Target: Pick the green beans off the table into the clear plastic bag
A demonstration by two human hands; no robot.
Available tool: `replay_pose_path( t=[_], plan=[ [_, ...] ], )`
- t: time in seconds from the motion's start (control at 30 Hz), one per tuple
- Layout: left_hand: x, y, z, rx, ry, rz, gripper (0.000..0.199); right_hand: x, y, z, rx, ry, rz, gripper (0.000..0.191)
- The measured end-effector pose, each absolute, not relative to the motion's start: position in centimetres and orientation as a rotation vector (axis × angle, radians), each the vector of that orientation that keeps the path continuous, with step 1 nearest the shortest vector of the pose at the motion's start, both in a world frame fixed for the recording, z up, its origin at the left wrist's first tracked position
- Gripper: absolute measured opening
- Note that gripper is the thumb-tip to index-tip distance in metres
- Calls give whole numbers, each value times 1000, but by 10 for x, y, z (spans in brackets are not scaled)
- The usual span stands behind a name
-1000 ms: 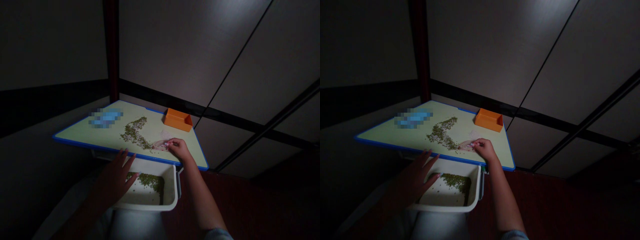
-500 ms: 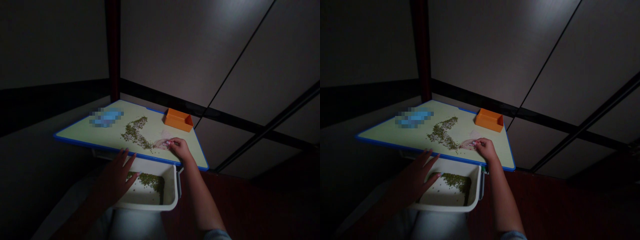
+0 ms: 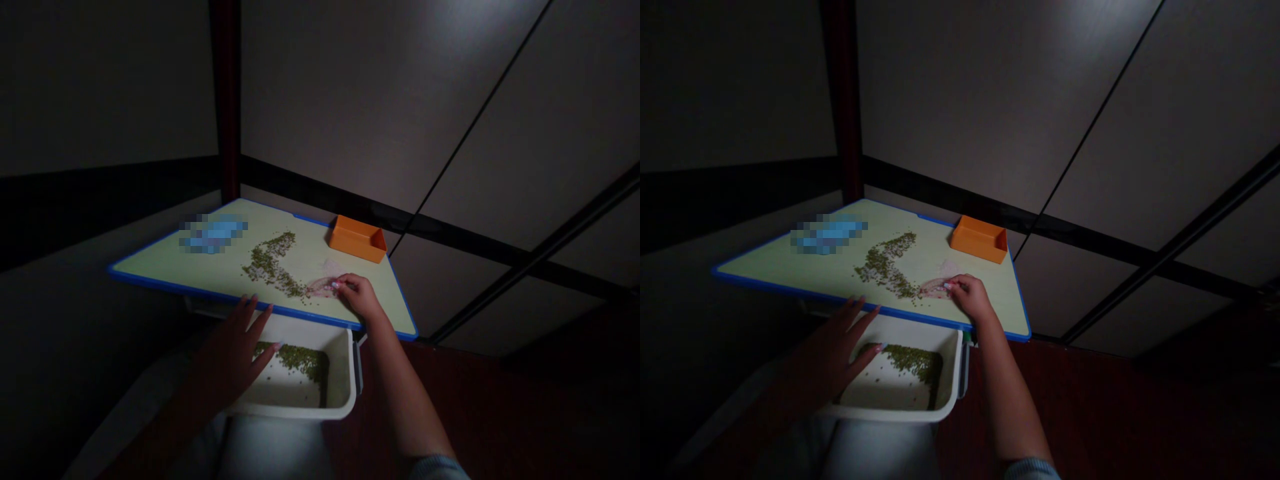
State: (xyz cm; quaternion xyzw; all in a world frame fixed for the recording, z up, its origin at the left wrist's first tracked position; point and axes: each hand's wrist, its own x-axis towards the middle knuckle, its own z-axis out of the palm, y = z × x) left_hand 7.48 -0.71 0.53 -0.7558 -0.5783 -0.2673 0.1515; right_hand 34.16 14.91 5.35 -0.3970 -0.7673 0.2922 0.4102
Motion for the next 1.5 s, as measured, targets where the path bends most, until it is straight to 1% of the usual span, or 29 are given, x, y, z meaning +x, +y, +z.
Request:
replay_pose_path(
  t=[0.27, 0.5, 0.73, 1.0, 1.13, 1.27, 1.5],
  plan=[
    [74, -6, 6, -2172, -1601, -753, 61, 343, 148, 56, -958, -1906, 798, 17],
    [75, -7, 6, -2172, -1613, -765, 59, 341, 147, 55, -944, -1852, 992, 21],
    [75, -8, 6, -2160, -1621, -764, 59, 341, 146, 54, -1009, -1799, 1087, 23],
    [75, -6, 7, -2161, -1625, -750, 59, 336, 140, 61, -1072, -1768, 1131, 27],
    [75, -6, 7, -2164, -1603, -761, 59, 335, 139, 63, -1081, -1776, 1076, 26],
    [75, -7, 7, -2172, -1607, -760, 60, 336, 141, 61, -1087, -1781, 1022, 25],
    [76, -7, 5, -2182, -1680, -790, 61, 337, 144, 56, -1061, -1784, 1063, 26]
  ],
)
